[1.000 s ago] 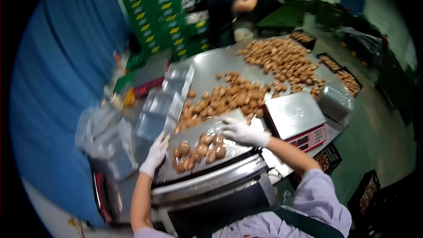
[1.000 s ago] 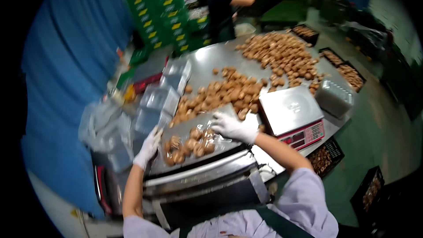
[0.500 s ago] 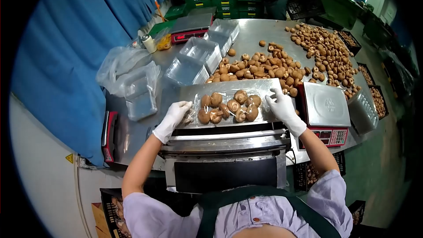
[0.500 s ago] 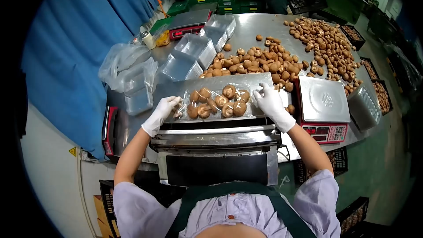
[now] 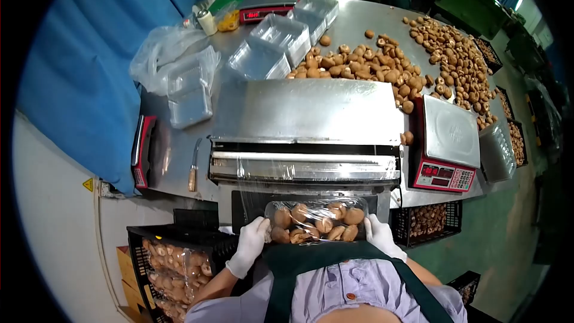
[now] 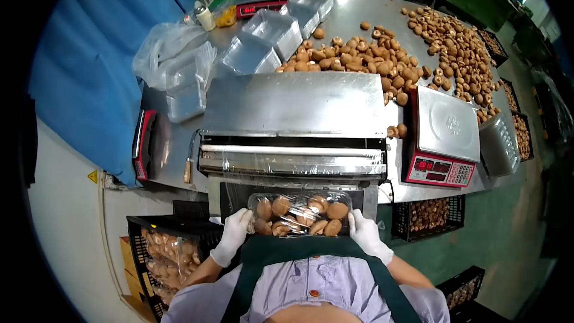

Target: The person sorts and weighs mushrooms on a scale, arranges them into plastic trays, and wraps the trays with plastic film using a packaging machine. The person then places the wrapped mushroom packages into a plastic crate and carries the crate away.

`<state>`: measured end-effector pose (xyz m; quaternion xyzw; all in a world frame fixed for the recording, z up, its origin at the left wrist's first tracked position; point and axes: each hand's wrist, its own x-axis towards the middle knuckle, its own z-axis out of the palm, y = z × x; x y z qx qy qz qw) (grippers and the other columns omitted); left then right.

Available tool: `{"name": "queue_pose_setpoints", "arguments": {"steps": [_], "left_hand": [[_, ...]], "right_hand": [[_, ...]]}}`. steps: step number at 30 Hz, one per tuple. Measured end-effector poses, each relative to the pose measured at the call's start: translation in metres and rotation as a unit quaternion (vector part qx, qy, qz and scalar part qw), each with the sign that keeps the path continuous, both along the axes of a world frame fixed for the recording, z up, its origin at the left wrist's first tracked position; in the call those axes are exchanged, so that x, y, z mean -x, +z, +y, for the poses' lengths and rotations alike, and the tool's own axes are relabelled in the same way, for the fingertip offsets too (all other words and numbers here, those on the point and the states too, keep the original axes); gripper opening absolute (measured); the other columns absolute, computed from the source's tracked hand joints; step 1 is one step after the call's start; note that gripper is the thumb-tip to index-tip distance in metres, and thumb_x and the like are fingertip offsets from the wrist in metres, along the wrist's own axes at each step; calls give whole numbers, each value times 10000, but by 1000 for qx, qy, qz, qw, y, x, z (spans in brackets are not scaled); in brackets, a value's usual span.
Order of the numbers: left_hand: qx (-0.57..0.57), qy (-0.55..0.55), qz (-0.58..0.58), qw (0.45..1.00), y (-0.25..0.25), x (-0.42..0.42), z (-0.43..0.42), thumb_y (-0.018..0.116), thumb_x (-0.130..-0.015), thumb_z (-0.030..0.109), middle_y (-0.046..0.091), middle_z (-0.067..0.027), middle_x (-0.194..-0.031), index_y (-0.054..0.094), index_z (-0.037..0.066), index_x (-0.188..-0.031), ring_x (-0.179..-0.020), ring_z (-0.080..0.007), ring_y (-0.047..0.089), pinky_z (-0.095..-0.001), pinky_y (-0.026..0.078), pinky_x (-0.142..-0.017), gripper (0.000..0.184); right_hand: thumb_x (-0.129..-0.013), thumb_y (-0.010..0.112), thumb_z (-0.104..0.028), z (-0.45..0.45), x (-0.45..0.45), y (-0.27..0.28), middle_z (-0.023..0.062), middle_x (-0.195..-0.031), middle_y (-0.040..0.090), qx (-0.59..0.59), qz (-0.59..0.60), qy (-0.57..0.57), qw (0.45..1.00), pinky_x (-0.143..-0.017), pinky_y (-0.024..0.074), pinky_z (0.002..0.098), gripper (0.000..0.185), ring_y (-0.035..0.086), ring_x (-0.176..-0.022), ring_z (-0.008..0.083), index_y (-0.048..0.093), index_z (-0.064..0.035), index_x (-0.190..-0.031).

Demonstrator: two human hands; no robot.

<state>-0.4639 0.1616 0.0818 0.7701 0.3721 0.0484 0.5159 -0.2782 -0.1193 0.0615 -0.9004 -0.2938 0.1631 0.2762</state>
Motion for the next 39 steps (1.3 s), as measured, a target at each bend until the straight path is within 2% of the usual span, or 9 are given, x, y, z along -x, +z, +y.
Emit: {"name": "queue_pose_setpoints", "arguments": {"steps": [7,11,14,25,29,33,35,37,39], "left_hand": [[-152,7,146,978,14,-24,10,525,-897,355,616,-159,-670,609,38,-780,-608,-358,582,-407,455,-589,348],[-73,80,68,992,46,4,1,541,-895,236,583,-67,-596,600,12,-765,-546,-97,552,-268,443,-528,266],[63,2,96,993,-45,58,-17,531,-891,229,651,-90,-722,618,9,-883,-669,-173,636,-305,494,-617,237],[311,-154,-217,912,-51,-22,-91,509,-900,173,605,-66,-1016,543,35,-1129,-841,-172,604,-261,503,-727,269],[-169,-338,-312,872,3,-36,-123,484,-914,197,593,-81,-1020,511,39,-1163,-825,-174,595,-258,498,-716,296],[-734,-164,-228,619,45,-50,-171,459,-928,221,581,-96,-1023,478,44,-1197,-809,-175,587,-256,492,-704,322],[-841,-53,-161,514,62,-55,-193,447,-936,234,575,-103,-1025,462,46,-1214,-801,-176,583,-254,490,-699,336],[-886,18,-116,449,77,-59,-215,435,-943,246,569,-110,-1027,445,48,-1231,-793,-177,578,-253,487,-693,349],[-910,67,-76,402,89,-63,-236,422,-950,258,563,-118,-1029,429,50,-1247,-785,-178,574,-251,485,-687,363]], "right_hand": [[-881,541,-305,17,-43,55,221,-727,608,-32,54,-23,998,-626,495,396,262,625,-714,350,597,-51,-911],[-869,548,-257,-8,-45,96,195,-647,604,6,10,-65,998,-553,493,370,260,628,-626,344,608,-7,-829],[-898,470,-254,-39,-12,40,249,-709,594,130,108,46,984,-580,480,438,294,601,-668,400,634,-15,-853],[-911,478,-254,-14,10,1,152,-734,610,-279,139,-57,948,-671,494,414,263,606,-661,288,620,-33,-918],[-908,487,-271,-35,-20,38,132,-755,615,-399,27,-120,909,-689,495,425,266,602,-667,279,626,-44,-904],[-904,497,-288,-27,-84,68,113,-777,619,-415,-124,-63,899,-707,497,437,269,597,-674,270,631,-55,-891],[-898,524,-127,-42,-118,58,185,-1172,564,-643,554,250,466,-901,462,377,316,547,-1092,272,532,-24,-1196],[-893,528,-362,-9,-96,74,250,-1186,537,-498,642,477,336,-978,379,489,443,511,-1129,297,560,1,-1145],[-896,525,-357,-5,-63,87,237,-1158,545,-374,649,526,402,-956,387,477,431,516,-1101,289,566,1,-1133]]}}
